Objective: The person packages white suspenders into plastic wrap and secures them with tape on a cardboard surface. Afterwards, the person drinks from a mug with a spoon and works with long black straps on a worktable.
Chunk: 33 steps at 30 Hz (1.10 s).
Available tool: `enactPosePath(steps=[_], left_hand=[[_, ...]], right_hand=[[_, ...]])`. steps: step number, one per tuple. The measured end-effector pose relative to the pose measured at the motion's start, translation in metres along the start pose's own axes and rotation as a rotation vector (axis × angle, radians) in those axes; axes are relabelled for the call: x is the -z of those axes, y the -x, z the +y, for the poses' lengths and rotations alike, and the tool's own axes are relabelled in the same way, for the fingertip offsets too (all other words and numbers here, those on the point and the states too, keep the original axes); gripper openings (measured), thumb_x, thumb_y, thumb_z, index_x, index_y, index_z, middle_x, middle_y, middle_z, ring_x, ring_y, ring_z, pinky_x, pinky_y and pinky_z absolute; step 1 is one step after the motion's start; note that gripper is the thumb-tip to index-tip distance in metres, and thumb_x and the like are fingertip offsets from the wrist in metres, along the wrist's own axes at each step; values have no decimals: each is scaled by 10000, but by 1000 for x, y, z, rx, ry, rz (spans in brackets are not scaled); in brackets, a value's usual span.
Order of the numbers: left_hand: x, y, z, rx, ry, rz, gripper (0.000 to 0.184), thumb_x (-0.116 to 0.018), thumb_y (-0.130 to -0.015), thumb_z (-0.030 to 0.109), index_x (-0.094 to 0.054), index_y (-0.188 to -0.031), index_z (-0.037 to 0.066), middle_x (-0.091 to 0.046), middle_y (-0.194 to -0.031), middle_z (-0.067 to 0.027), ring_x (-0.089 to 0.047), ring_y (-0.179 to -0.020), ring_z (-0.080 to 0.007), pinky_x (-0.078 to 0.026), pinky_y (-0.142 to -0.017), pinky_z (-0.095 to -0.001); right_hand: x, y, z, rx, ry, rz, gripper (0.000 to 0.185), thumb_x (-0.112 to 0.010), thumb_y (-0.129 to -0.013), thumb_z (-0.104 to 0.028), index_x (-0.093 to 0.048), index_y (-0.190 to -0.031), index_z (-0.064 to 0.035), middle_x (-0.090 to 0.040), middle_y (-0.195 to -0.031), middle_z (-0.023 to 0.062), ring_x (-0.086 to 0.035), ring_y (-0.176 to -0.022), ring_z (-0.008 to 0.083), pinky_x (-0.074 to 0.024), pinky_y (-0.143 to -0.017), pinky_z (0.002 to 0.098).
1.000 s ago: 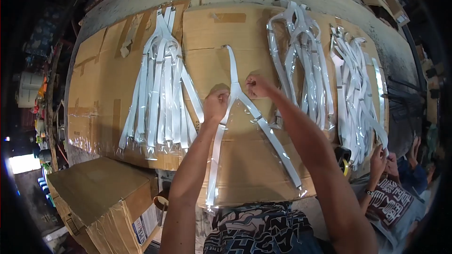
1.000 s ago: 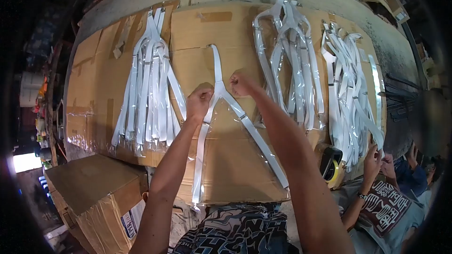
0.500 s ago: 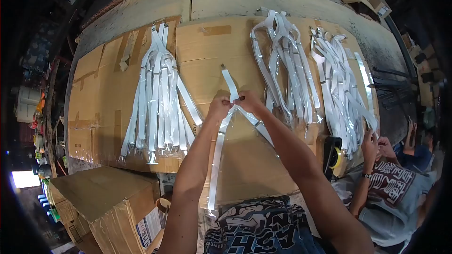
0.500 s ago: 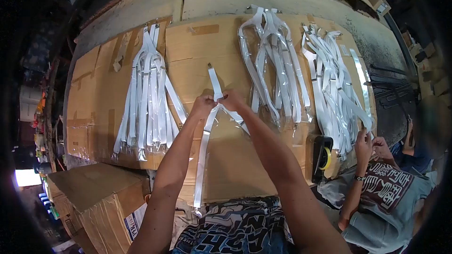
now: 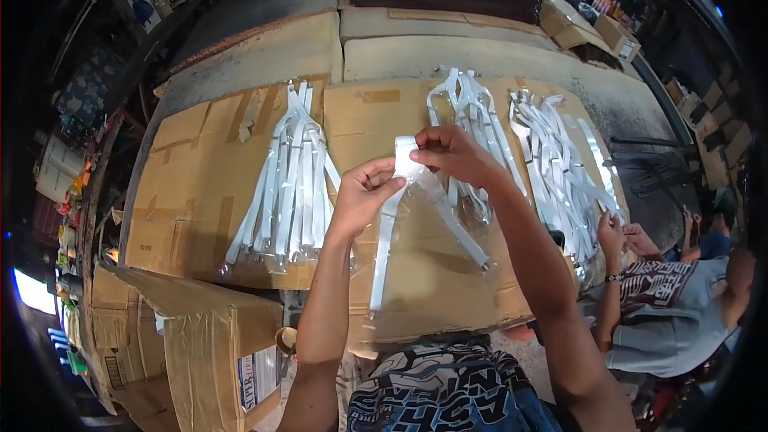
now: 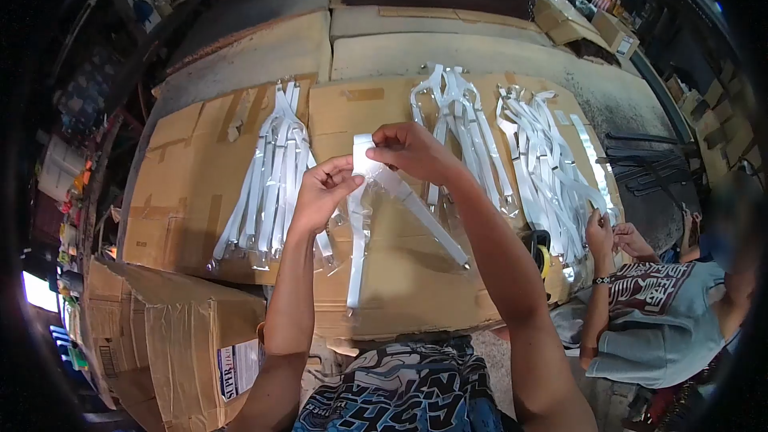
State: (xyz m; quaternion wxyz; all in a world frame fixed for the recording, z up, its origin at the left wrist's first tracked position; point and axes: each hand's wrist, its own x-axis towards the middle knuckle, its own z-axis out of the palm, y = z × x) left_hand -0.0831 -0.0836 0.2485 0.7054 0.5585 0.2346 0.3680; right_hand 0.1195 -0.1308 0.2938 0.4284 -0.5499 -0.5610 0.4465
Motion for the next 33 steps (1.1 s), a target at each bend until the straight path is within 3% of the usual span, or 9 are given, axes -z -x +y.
enactPosePath(steps=[5,15,20,26,27,30,31,32,33], left_hand=[[-19,14,58,-103,-142,9,283,-700,-828,-59,-654,-1106,-43,-711,-987,-94,-660,-876,-112,-537,-811,-255],[-26,31,108,-156,-75,-27,319,-698,-823,-74,-625,-1133,-58,-704,-986,-110,-669,-871,-121,-549,-788,-243],[-28,31,132,-359,-133,34,366,-678,-819,-102,-570,-1166,-60,-686,-1002,-104,-667,-880,-130,-548,-795,-238],[-7,31,160,-434,-35,-31,394,-701,-854,-6,-550,-1218,-26,-665,-1043,-84,-641,-918,-111,-514,-800,-232],[6,34,160,-400,-83,-169,437,-671,-925,194,-530,-1281,-17,-646,-1130,-96,-621,-987,-133,-487,-884,-273],[52,33,137,-266,-128,-278,616,-595,-946,450,-495,-1335,-17,-629,-1186,-124,-595,-1064,-169,-448,-963,-324],[68,34,127,-262,-297,-242,845,-492,-901,668,-452,-1373,-31,-597,-1256,-153,-544,-1179,-209,-388,-1042,-367],[81,35,114,-255,-250,-242,872,-480,-894,686,-443,-1378,-38,-587,-1273,-159,-532,-1201,-220,-377,-1053,-372],[93,37,100,-246,-200,-240,899,-467,-887,703,-433,-1383,-46,-577,-1290,-165,-519,-1223,-230,-366,-1064,-377]], right_hand=[[-6,19,-55,166,-48,17,145,-666,-916,-127,-659,-1009,-16,-620,-795,-37,-533,-696,28,-420,-610,203],[-20,36,-112,205,-57,53,249,-678,-908,-128,-641,-1113,8,-633,-884,-26,-550,-759,31,-438,-655,205],[-25,23,-125,343,-128,-22,341,-683,-911,-142,-606,-1198,25,-678,-996,11,-601,-858,37,-469,-717,207],[-36,23,-179,495,58,19,305,-697,-896,-142,-625,-1156,0,-668,-920,-3,-581,-779,33,-459,-653,210],[-38,21,-187,514,63,20,295,-701,-888,-132,-629,-1140,5,-666,-906,-1,-576,-782,38,-461,-665,213],[-42,20,-214,613,87,17,283,-704,-881,-120,-620,-1127,-7,-667,-859,-7,-570,-748,40,-458,-640,217],[-44,19,-221,623,81,24,282,-706,-880,-124,-621,-1127,-16,-670,-857,-1,-572,-733,42,-462,-627,227],[-46,18,-229,636,77,32,281,-707,-879,-127,-621,-1127,-25,-673,-855,5,-575,-718,45,-465,-613,237],[-43,16,-237,630,201,13,405,-671,-915,-145,-535,-1289,-75,-684,-942,8,-592,-735,21,-429,-546,184]])
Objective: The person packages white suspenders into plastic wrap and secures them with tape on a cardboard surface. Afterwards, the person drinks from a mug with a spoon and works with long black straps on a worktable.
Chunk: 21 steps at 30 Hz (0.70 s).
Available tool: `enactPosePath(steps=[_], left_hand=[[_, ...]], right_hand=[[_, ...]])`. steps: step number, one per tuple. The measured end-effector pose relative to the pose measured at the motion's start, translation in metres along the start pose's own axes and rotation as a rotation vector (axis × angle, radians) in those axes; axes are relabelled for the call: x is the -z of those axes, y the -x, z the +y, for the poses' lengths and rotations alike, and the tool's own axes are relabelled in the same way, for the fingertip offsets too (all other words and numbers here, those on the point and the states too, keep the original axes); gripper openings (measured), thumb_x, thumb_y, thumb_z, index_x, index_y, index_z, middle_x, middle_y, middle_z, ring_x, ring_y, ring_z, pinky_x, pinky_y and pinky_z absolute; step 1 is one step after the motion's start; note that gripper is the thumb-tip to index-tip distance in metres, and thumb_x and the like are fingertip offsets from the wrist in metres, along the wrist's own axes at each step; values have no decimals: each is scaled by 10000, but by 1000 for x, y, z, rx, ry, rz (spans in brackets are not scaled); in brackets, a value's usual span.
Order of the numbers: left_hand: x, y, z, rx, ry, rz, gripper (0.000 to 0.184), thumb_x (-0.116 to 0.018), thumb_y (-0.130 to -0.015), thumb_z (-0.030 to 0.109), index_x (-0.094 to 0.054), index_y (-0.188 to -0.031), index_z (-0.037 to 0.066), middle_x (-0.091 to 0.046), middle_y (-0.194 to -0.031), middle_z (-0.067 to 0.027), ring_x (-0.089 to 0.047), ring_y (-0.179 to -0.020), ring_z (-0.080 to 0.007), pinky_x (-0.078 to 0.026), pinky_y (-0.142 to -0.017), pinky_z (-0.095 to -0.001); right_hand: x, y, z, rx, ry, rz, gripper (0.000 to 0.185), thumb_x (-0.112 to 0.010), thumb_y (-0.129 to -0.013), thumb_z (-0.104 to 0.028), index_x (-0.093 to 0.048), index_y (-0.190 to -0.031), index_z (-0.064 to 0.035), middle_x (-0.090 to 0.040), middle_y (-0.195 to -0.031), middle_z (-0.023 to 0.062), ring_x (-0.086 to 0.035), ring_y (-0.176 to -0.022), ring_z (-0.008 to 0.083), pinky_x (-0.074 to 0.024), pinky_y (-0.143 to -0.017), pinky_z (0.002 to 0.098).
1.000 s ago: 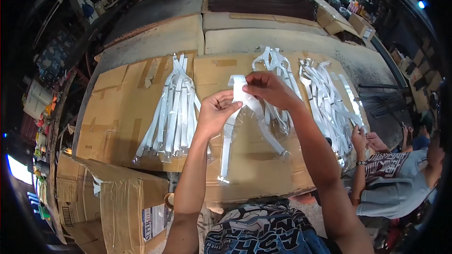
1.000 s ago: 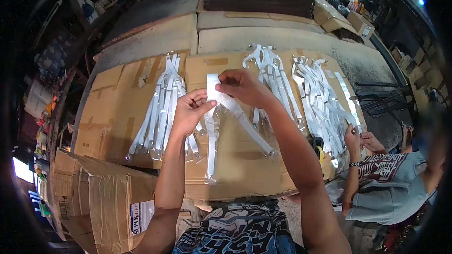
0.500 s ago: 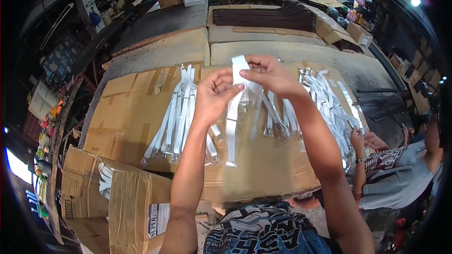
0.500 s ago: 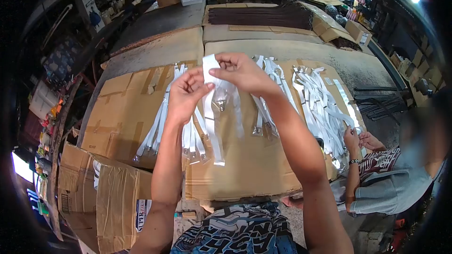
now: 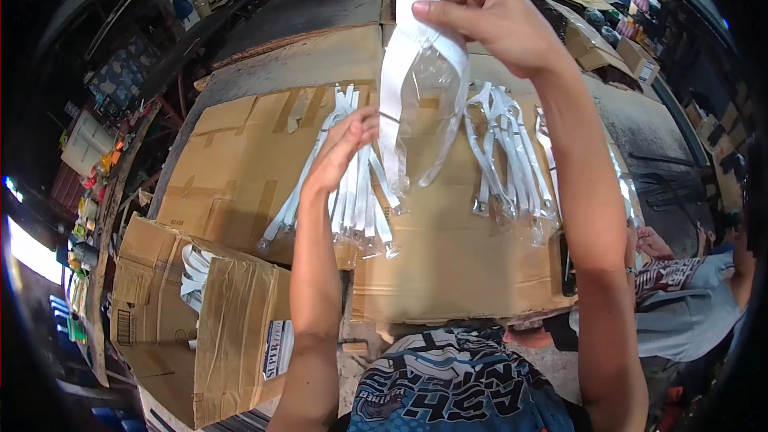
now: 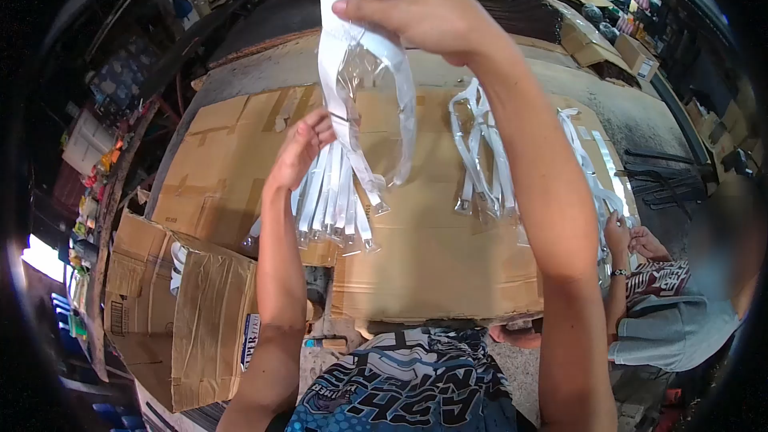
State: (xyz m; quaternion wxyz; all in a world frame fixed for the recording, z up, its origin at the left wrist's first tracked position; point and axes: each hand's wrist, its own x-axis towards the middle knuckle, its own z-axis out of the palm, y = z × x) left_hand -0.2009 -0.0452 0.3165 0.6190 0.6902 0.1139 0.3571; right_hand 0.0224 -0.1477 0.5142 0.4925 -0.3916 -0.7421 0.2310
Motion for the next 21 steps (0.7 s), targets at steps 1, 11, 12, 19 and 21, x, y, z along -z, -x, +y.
enactPosePath(steps=[1,11,12,19,21], left_hand=[[7,9,-13,1,52,10,926,-455,-881,721,-424,-1388,-53,-567,-1307,-171,-507,-1244,-241,-356,-1076,-383],[10,20,-11,192,353,-459,1078,-262,-853,813,-295,-1460,-77,-340,-1511,-228,-349,-1404,-304,-248,-1162,-396],[4,21,-9,270,306,-447,1087,-269,-851,813,-285,-1459,-87,-336,-1510,-238,-347,-1403,-317,-247,-1164,-404],[-28,56,-34,218,690,-723,1537,-145,-452,1049,-197,-1486,-87,-269,-1518,-293,-293,-1416,-376,-172,-1179,-455],[-25,82,-48,247,881,-630,1541,-136,-438,1051,-188,-1498,-66,-282,-1514,-287,-306,-1407,-384,-169,-1173,-489]], right_hand=[[5,-14,-5,7,-84,-92,377,-611,-910,19,-500,-1268,-17,-672,-920,9,-564,-706,25,-423,-580,173],[2,-67,-44,237,-331,-242,570,-562,-871,86,-344,-1392,13,-692,-948,173,-690,-799,195,-567,-601,257],[3,-69,-46,240,-399,-222,597,-568,-873,76,-323,-1413,6,-683,-963,171,-681,-782,189,-564,-598,256],[10,-94,-26,222,-591,-288,664,-545,-881,69,-262,-1474,-29,-644,-1035,179,-667,-805,194,-575,-677,295],[4,-109,6,83,-538,-50,663,-526,-877,81,-264,-1474,-34,-639,-1045,181,-669,-828,205,-580,-718,311]])
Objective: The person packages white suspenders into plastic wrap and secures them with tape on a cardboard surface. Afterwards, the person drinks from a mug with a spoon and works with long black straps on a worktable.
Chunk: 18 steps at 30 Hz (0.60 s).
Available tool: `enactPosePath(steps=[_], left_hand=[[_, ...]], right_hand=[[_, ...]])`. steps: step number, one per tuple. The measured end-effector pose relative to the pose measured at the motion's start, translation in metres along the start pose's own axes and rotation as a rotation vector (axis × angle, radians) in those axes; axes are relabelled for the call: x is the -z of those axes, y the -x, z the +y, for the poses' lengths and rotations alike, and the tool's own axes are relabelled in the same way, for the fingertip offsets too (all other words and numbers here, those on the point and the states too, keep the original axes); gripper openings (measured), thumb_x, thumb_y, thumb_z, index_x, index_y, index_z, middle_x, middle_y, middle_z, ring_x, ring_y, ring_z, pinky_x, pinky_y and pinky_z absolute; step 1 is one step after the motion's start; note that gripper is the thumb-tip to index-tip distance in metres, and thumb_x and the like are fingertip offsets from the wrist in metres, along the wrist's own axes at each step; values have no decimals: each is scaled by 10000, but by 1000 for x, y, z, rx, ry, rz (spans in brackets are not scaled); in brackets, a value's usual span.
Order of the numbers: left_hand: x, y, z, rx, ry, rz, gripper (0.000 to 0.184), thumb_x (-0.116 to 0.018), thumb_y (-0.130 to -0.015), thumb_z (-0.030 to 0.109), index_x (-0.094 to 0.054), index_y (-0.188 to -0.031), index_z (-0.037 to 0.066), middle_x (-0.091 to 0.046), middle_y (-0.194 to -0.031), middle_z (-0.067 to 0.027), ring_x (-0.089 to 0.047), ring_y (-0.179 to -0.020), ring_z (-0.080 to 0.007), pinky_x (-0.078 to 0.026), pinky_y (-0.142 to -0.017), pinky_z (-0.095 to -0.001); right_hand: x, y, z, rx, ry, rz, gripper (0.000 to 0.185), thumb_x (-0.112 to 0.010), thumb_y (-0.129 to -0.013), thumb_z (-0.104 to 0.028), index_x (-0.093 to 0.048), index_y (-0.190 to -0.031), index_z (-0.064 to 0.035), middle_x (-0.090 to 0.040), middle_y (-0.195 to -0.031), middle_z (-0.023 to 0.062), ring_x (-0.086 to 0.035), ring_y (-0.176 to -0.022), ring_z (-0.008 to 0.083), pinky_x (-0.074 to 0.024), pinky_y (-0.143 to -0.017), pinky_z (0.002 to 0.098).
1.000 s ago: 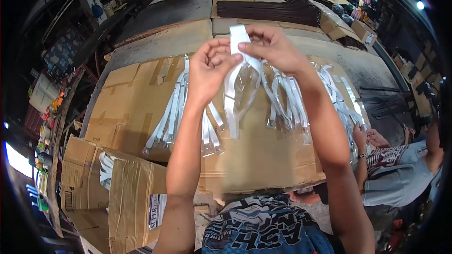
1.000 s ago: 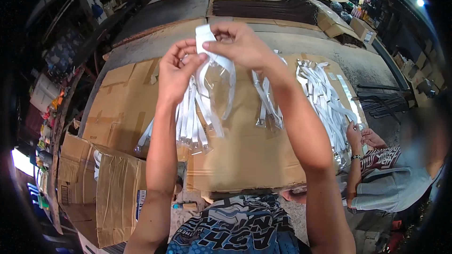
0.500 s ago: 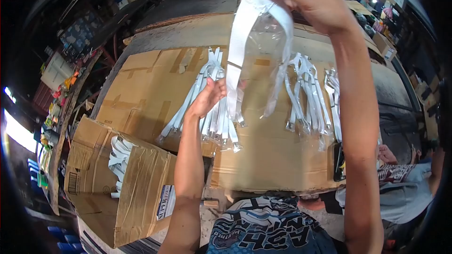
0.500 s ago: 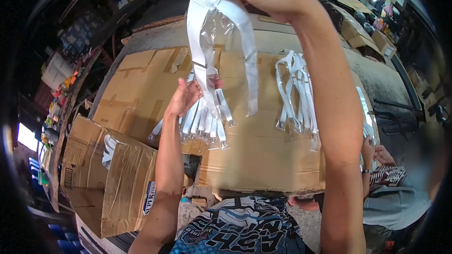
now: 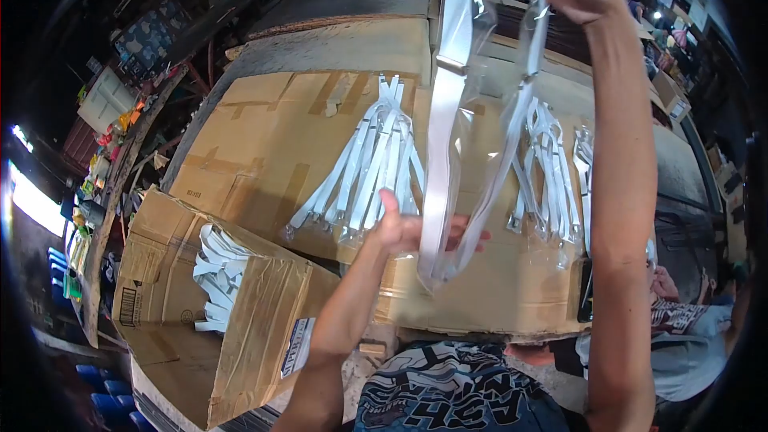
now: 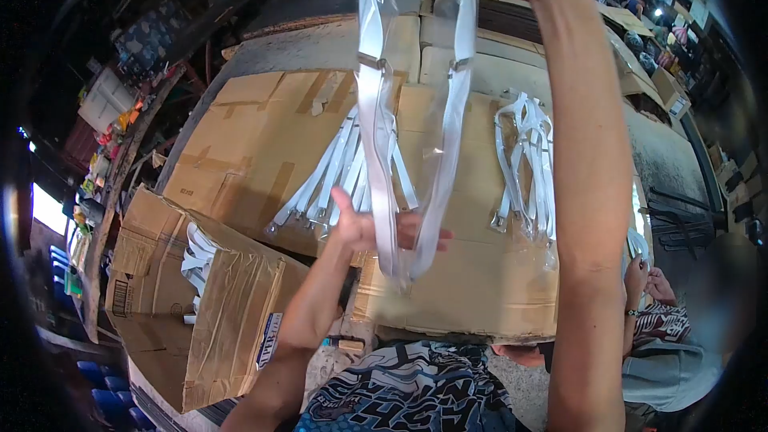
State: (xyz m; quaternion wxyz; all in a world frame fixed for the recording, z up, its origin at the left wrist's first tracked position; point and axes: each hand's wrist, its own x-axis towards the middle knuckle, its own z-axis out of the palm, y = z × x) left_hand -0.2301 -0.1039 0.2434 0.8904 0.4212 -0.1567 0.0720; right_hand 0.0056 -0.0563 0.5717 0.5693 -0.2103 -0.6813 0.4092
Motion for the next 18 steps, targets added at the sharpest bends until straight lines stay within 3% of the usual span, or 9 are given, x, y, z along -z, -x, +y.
enactPosePath(steps=[4,5,6,7,10,11,14,15,18], left_hand=[[0,24,-31,-74,66,121,1410,-544,-546,940,-203,-1499,-43,-330,-1497,-258,-432,-1323,-402,-327,-1100,-509],[7,32,-39,-80,31,126,1313,-622,-591,825,-205,-1504,-21,-321,-1494,-275,-417,-1323,-435,-327,-1090,-536],[20,41,-47,-85,-6,132,1229,-700,-636,711,-208,-1510,2,-312,-1490,-291,-403,-1322,-468,-327,-1080,-564],[27,49,-48,-86,-47,138,1161,-778,-681,597,-210,-1515,24,-303,-1487,-307,-389,-1322,-501,-327,-1070,-592],[33,72,-42,-56,101,316,1057,-807,-674,250,-203,-1504,-1,-335,-1465,-305,-416,-1306,-493,-331,-1072,-592],[33,76,-34,-112,155,330,1022,-798,-728,216,-179,-1495,-55,-384,-1455,-269,-478,-1266,-453,-375,-1058,-519],[51,92,-17,-152,109,413,1002,-786,-734,124,-164,-1499,-52,-382,-1449,-282,-474,-1257,-482,-368,-1060,-523],[52,96,-11,-174,137,458,933,-769,-743,59,-221,-1491,-53,-441,-1424,-220,-502,-1253,-374,-370,-1060,-451],[97,144,-12,-89,-149,597,884,-788,-726,36,-313,-1467,-45,-503,-1381,-136,-512,-1219,-239,-374,-1042,-371]], right_hand=[[13,-17,68,-169,42,118,684,-538,-863,79,-272,-1478,-57,-629,-1016,153,-669,-833,203,-581,-710,308],[32,-25,91,-254,142,68,752,-585,-879,27,-212,-1513,-132,-627,-1036,138,-666,-826,185,-575,-677,259],[22,-18,113,-208,191,158,515,-655,-915,-125,-445,-1384,-110,-685,-946,32,-612,-691,43,-418,-476,174],[36,-26,134,-255,157,120,483,-664,-901,-100,-466,-1342,-86,-680,-940,43,-628,-707,69,-461,-507,196],[45,-37,182,-349,54,116,581,-660,-885,-44,-387,-1397,-79,-657,-983,86,-650,-730,116,-540,-543,248],[57,-43,207,-368,25,109,636,-660,-886,-41,-342,-1434,-87,-653,-978,86,-647,-735,114,-540,-552,255],[80,-59,263,-425,-22,130,783,-659,-888,-37,-204,-1521,-113,-644,-965,77,-632,-738,108,-538,-587,270],[88,-66,282,-424,-39,130,793,-658,-890,-39,-191,-1526,-117,-644,-964,75,-631,-738,110,-536,-590,270],[105,-87,325,-426,-68,98,785,-649,-895,-39,-182,-1523,-108,-640,-1039,101,-660,-834,141,-568,-668,288]])
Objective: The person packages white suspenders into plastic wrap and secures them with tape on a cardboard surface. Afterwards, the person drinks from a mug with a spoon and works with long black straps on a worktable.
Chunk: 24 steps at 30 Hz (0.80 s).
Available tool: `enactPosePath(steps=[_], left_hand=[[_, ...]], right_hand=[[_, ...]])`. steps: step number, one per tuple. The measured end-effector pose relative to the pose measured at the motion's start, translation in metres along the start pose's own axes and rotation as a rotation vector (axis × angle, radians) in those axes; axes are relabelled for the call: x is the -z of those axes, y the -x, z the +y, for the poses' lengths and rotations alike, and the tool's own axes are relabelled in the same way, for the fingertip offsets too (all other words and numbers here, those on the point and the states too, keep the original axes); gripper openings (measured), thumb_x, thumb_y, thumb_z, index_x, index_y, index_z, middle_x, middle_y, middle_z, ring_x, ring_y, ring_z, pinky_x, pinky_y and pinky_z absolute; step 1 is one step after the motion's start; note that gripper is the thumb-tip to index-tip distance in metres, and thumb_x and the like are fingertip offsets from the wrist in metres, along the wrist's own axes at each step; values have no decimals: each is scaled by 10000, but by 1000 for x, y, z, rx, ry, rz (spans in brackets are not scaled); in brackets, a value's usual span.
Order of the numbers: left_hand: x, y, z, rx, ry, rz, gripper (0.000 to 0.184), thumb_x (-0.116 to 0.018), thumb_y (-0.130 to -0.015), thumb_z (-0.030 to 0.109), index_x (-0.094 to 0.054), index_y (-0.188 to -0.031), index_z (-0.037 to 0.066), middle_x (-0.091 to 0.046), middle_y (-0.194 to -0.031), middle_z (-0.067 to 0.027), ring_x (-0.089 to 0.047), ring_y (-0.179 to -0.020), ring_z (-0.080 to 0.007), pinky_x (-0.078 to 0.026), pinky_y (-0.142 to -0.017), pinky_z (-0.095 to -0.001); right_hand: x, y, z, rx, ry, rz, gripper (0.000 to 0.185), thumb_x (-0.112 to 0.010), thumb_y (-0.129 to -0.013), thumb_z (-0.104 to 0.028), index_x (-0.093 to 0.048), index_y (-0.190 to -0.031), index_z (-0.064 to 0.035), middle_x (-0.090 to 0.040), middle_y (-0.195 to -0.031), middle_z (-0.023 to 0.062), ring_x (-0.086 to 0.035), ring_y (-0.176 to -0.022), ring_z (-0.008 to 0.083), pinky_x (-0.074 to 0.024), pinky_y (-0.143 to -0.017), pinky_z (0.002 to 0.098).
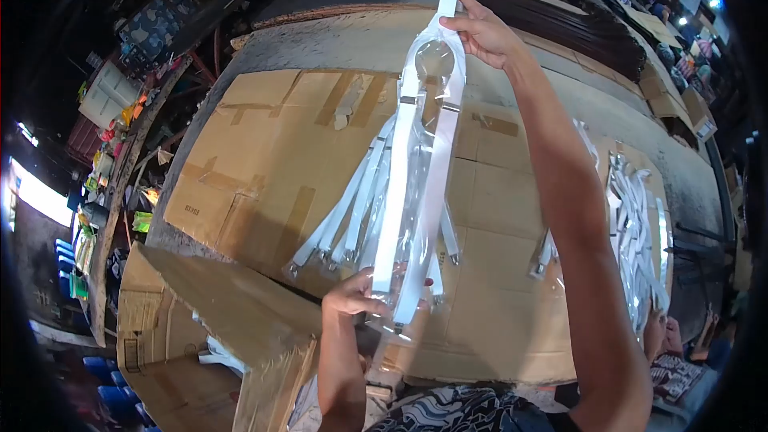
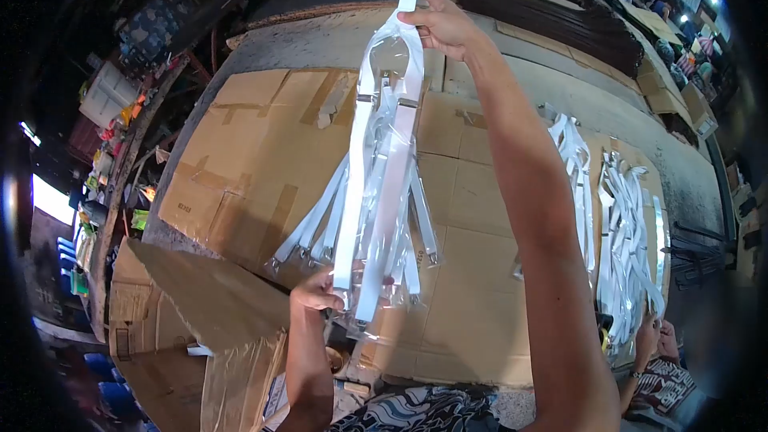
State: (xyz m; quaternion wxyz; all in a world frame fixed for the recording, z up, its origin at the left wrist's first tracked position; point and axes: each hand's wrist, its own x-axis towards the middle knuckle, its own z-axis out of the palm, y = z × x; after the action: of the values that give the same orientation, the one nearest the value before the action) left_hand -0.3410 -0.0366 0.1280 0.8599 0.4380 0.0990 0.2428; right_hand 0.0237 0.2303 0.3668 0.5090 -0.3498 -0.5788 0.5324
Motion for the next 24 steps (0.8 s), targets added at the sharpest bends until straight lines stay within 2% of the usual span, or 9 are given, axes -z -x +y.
enactPosePath(steps=[4,7,9,11,12,13,15,18,24], left_hand=[[7,-4,41,129,58,276,834,-758,-721,-38,-350,-1449,-40,-602,-1249,-126,-597,-1094,-206,-473,-914,-348],[12,-20,57,427,-142,764,716,-810,-771,137,-459,-1375,-22,-610,-1250,-137,-588,-1131,-205,-460,-948,-363],[27,-38,59,653,-334,1013,636,-806,-786,219,-524,-1288,-52,-641,-1173,-154,-611,-1055,-203,-487,-882,-356],[51,-53,56,948,-520,1174,598,-805,-791,323,-603,-1150,-111,-687,-1037,-173,-660,-896,-195,-523,-768,-333],[87,-47,41,1069,-593,1141,603,-817,-781,314,-600,-1127,-130,-698,-975,-172,-677,-785,-185,-533,-691,-309],[111,-37,31,929,-557,1149,592,-823,-775,301,-601,-1113,-131,-699,-943,-168,-669,-729,-177,-528,-655,-299],[132,-9,6,680,-468,1145,572,-837,-761,274,-602,-1086,-133,-701,-879,-160,-651,-617,-162,-517,-581,-281],[117,-13,16,680,-586,1251,526,-850,-739,217,-599,-1068,-109,-703,-863,-146,-651,-630,-154,-525,-621,-298],[102,-15,2,616,-1242,1466,549,-803,-756,295,-597,-1129,-50,-665,-1053,-183,-646,-944,-326,-508,-846,-400]], right_hand=[[5,-45,40,-72,-40,10,715,-645,-893,-27,-250,-1486,-81,-626,-1121,123,-664,-946,177,-601,-765,324],[5,-75,115,-210,-123,102,716,-678,-872,-67,-282,-1468,-62,-634,-1119,136,-666,-954,226,-595,-770,372],[14,-87,193,-420,17,90,735,-707,-850,-128,-301,-1456,-39,-626,-1145,175,-664,-970,264,-587,-784,396],[15,-70,292,-494,448,323,604,-753,-777,-208,-509,-1297,-21,-648,-1110,178,-673,-903,270,-562,-787,376],[12,-54,359,-359,702,439,575,-751,-764,-228,-539,-1256,-20,-643,-1109,189,-660,-942,280,-544,-813,371],[8,-34,401,-207,959,557,547,-750,-752,-248,-568,-1215,-19,-639,-1109,201,-647,-981,289,-526,-838,367],[-13,28,377,-262,754,596,486,-727,-786,-212,-580,-1211,-27,-626,-1069,197,-622,-995,301,-502,-845,389],[-37,101,352,-116,605,719,395,-689,-828,-130,-579,-1193,-24,-581,-986,157,-587,-877,288,-487,-770,391],[-78,257,277,-110,677,690,293,-669,-838,-66,-585,-1115,-21,-567,-995,145,-555,-856,284,-470,-770,386]])
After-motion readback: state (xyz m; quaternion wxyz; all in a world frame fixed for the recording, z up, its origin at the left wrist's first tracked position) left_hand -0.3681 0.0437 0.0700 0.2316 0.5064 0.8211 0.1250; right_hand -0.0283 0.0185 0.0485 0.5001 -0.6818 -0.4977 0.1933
